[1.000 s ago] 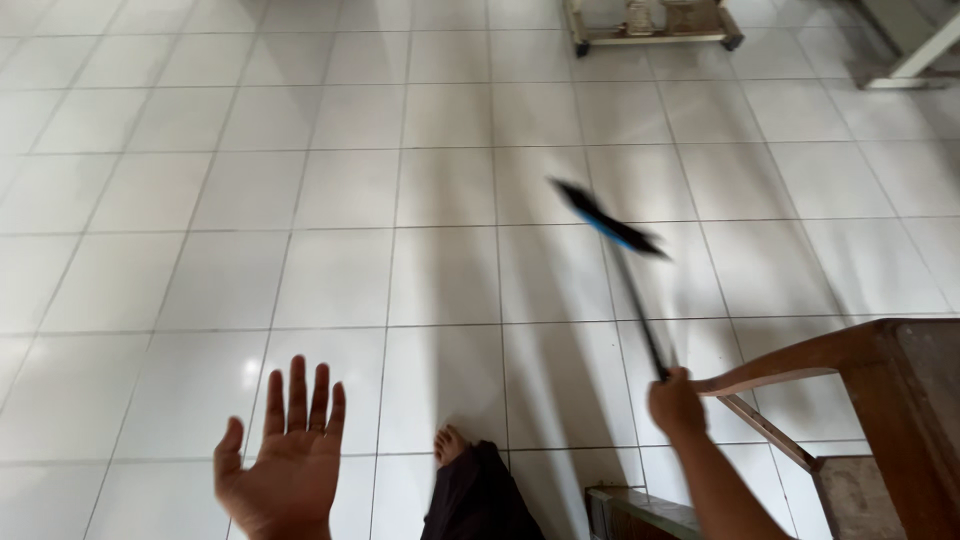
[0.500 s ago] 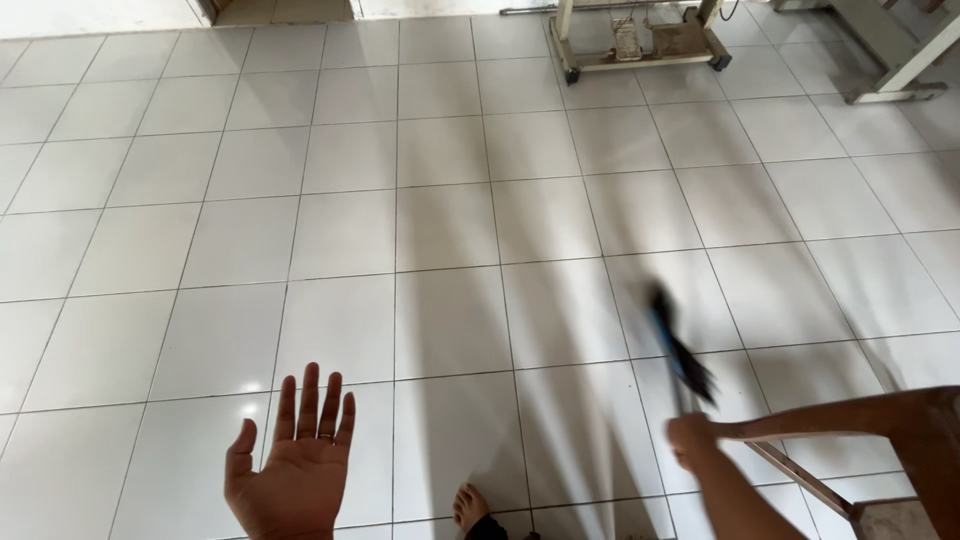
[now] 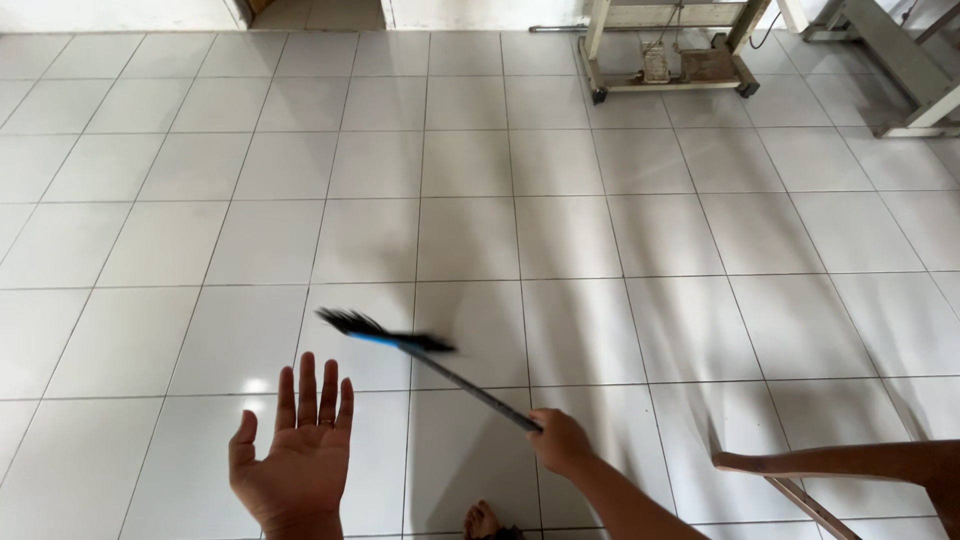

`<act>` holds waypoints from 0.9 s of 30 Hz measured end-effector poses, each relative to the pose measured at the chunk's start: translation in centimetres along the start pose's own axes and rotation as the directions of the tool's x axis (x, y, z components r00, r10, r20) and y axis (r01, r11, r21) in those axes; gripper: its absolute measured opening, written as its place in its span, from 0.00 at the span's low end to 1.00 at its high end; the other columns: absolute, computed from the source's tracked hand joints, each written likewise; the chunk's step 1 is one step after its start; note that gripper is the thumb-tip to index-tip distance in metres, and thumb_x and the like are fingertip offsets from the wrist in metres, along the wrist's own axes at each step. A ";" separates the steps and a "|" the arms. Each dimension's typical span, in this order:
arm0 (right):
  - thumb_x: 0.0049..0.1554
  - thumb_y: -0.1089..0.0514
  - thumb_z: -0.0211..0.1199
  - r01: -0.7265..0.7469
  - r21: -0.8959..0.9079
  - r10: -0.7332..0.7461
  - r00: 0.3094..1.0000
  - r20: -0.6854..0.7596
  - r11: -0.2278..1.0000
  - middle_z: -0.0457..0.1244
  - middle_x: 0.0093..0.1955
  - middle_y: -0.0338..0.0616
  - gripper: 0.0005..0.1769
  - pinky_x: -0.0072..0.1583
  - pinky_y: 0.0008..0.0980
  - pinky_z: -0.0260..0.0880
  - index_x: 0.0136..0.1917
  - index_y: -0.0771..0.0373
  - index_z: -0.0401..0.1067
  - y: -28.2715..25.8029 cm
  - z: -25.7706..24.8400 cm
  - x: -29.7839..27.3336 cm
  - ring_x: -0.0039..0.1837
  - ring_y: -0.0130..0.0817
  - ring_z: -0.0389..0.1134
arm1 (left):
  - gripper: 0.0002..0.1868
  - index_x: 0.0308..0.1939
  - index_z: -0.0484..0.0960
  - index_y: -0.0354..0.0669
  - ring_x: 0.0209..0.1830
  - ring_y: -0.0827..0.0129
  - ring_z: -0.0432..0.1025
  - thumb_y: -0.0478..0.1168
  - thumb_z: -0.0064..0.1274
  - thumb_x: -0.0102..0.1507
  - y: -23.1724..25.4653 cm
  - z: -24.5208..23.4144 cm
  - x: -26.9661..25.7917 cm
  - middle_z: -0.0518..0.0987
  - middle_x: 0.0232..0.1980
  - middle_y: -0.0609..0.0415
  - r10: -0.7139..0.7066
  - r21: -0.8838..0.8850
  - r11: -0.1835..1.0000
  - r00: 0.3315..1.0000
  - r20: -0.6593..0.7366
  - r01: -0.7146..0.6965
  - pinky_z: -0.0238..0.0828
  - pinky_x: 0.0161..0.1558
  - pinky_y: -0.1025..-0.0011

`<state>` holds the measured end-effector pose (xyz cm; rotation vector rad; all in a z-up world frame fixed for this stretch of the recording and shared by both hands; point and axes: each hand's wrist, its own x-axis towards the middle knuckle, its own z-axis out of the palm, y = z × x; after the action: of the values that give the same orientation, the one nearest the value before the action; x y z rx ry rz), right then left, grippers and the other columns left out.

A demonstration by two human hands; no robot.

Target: The person sweeps a white tiled floor with a long-handled broom, moving systematically across the room and along the walls. The person uses the broom to gather debris into a pile near the doorway.

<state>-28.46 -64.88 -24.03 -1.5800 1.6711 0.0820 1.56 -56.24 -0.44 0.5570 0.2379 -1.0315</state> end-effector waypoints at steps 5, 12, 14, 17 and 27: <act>0.61 0.51 0.58 -0.071 -0.118 0.048 0.982 -0.185 0.990 0.72 0.49 0.47 0.26 0.56 0.44 0.73 0.72 0.39 0.66 5.8 -3.8 -0.9 0.50 0.43 0.74 | 0.41 0.77 0.57 0.40 0.79 0.46 0.60 0.52 0.43 0.62 -0.1 -0.7 -0.4 0.66 0.78 0.43 0.006 -0.025 1.000 1.000 0.000 -0.006 0.55 0.75 0.47; 0.62 0.60 0.57 -0.344 0.284 0.386 0.917 -0.104 0.895 0.67 0.39 0.55 0.20 0.37 0.40 0.62 0.62 0.76 0.64 12.8 -2.8 6.4 0.38 0.40 0.61 | 0.43 0.79 0.55 0.40 0.79 0.47 0.59 0.53 0.44 0.62 -0.6 -2.0 -0.2 0.65 0.79 0.44 0.020 -0.011 1.000 1.000 0.006 -0.020 0.55 0.75 0.48; 0.63 0.62 0.56 -0.489 0.523 0.516 0.850 0.107 0.698 0.65 0.36 0.54 0.20 0.32 0.37 0.56 0.63 0.80 0.62 11.3 -1.3 7.2 0.33 0.36 0.56 | 0.43 0.78 0.55 0.39 0.79 0.46 0.59 0.53 0.44 0.61 -0.8 -2.1 -0.1 0.65 0.79 0.43 0.020 -0.015 1.000 1.000 -0.016 -0.021 0.55 0.75 0.48; 0.63 0.62 0.57 -0.507 0.608 0.430 0.857 0.284 0.611 0.62 0.34 0.50 0.16 0.30 0.33 0.55 0.60 0.76 0.63 5.6 1.6 5.4 0.31 0.33 0.55 | 0.44 0.79 0.55 0.39 0.79 0.47 0.59 0.53 0.45 0.61 -0.9 -1.6 0.6 0.65 0.79 0.43 0.016 -0.007 1.000 1.000 -0.014 -0.016 0.55 0.75 0.48; 0.63 0.63 0.58 -0.720 0.694 0.056 0.692 0.720 -0.024 0.51 0.30 0.36 0.08 0.26 0.22 0.44 0.52 0.72 0.66 -6.4 -1.0 0.9 0.26 0.23 0.47 | 0.44 0.78 0.55 0.38 0.80 0.45 0.58 0.52 0.46 0.61 -2.1 0.3 3.7 0.64 0.79 0.42 -0.006 0.010 1.000 1.000 -0.014 0.006 0.55 0.76 0.47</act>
<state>-23.35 -67.48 -20.88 0.1350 1.1345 -0.2723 1.62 -59.97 -2.45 0.5730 0.2467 -1.0356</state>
